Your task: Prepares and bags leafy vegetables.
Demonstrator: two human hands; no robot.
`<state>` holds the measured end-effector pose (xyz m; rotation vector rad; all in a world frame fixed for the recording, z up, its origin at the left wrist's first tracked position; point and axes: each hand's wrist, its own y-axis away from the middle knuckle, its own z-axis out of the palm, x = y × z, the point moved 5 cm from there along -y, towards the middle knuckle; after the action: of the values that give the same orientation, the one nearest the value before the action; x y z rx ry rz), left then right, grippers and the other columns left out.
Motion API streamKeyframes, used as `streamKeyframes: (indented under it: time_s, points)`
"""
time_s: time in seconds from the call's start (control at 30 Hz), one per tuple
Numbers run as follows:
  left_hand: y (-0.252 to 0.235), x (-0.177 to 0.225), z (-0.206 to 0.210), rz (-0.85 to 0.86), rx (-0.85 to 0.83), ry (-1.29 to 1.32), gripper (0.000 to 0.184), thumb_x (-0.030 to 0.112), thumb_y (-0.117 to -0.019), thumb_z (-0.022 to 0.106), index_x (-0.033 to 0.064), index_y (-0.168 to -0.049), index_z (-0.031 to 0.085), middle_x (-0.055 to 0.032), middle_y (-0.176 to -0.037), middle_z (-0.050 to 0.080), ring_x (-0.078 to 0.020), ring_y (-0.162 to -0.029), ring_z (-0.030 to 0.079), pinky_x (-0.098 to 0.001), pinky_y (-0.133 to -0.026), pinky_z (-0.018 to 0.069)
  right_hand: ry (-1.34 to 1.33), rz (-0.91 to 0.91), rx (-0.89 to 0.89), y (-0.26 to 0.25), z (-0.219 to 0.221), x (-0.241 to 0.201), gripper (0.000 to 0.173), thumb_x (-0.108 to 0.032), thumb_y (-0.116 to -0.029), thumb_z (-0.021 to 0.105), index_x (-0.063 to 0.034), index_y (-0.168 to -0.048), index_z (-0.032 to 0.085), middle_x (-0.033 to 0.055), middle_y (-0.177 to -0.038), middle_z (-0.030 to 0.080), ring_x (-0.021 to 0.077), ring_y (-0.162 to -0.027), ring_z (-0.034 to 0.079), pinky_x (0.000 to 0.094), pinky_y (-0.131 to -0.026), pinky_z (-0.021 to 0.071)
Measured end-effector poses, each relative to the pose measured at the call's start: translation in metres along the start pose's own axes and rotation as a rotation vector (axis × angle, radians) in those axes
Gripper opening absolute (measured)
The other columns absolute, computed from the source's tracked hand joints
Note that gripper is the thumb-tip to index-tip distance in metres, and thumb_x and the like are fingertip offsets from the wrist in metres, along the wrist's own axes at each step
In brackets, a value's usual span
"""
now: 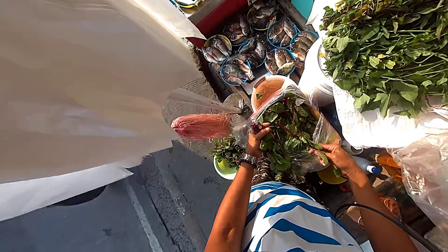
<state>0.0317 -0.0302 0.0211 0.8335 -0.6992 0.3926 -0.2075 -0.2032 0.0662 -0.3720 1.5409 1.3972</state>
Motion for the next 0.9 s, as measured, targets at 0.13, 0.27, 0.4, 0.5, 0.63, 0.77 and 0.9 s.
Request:
streamKeyframes:
  time_s: [0.13,0.27,0.4,0.5,0.63,0.77,0.9]
  points:
    - [0.004,-0.005,0.013,-0.021,-0.097,-0.039,0.053,0.004,-0.0853,0.068,0.0016,-0.137,0.058,-0.0101,-0.09,0.072,-0.0156,-0.067,0.068,-0.0313,-0.065,0.0606,-0.132,0.077,-0.082,0.003,0.011,0.0,0.024,-0.003,-0.0999,0.049,-0.0011,-0.106,0.072,-0.0053,-0.07,0.064,0.0027,-0.053,0.058,0.0191,-0.053,0.0527]
    - [0.006,-0.011,0.021,-0.03,-0.11,-0.024,0.043,0.004,-0.0818,0.068,-0.0002,-0.124,0.064,-0.0095,-0.08,0.072,-0.0164,-0.064,0.069,-0.0316,-0.063,0.0607,-0.254,0.113,-0.16,0.006,0.011,0.01,0.022,-0.015,-0.0971,0.056,-0.003,-0.103,0.074,-0.0064,-0.065,0.061,0.0035,-0.051,0.056,0.0205,-0.051,0.0522]
    - [0.004,-0.014,0.024,-0.08,-0.138,-0.131,0.03,0.0,-0.0833,0.064,-0.0042,-0.113,0.068,-0.01,-0.078,0.071,-0.0164,-0.063,0.068,-0.0307,-0.062,0.0598,-0.429,0.113,-0.194,0.018,0.008,0.008,0.023,-0.016,-0.0975,0.057,-0.0016,-0.105,0.073,-0.0041,-0.064,0.061,0.0043,-0.05,0.056,0.0207,-0.05,0.0513]
    - [0.002,-0.02,0.03,-0.1,-0.162,-0.212,0.033,-0.001,-0.0835,0.063,-0.0049,-0.117,0.066,-0.0101,-0.079,0.071,-0.0175,-0.065,0.068,-0.0319,-0.064,0.0596,-0.513,0.13,-0.176,0.029,0.006,0.006,0.023,-0.01,-0.0983,0.052,0.0004,-0.104,0.072,-0.0018,-0.064,0.061,0.0054,-0.05,0.057,0.021,-0.05,0.0522]
    - [0.004,-0.024,0.043,-0.103,-0.134,-0.254,0.012,-0.001,-0.0884,0.067,-0.0009,-0.1,0.069,-0.008,-0.082,0.072,-0.0149,-0.069,0.069,-0.0302,-0.068,0.0598,-0.518,0.125,-0.164,0.038,0.003,0.005,0.022,-0.014,-0.0984,0.055,-0.0004,-0.105,0.072,-0.0028,-0.065,0.06,0.005,-0.051,0.056,0.0204,-0.05,0.0517]
    - [0.001,-0.026,0.049,-0.06,-0.115,-0.214,0.031,-0.001,-0.0899,0.068,0.0,-0.12,0.065,-0.0092,-0.082,0.072,-0.0169,-0.069,0.069,-0.0323,-0.068,0.0609,-0.528,0.155,-0.105,0.044,0.001,0.011,0.023,-0.011,-0.1001,0.051,-0.0009,-0.104,0.071,-0.0029,-0.064,0.059,0.0047,-0.05,0.055,0.0198,-0.049,0.0499]
    - [-0.005,-0.027,0.054,-0.007,-0.143,-0.237,0.045,-0.004,-0.0854,0.067,0.0014,-0.13,0.063,-0.0078,-0.089,0.071,-0.0148,-0.07,0.068,-0.0311,-0.068,0.0603,-0.601,0.211,-0.092,0.049,0.003,0.023,0.026,-0.011,-0.1011,0.045,-0.0014,-0.104,0.07,-0.0029,-0.064,0.06,0.0037,-0.05,0.055,0.0185,-0.049,0.0494]
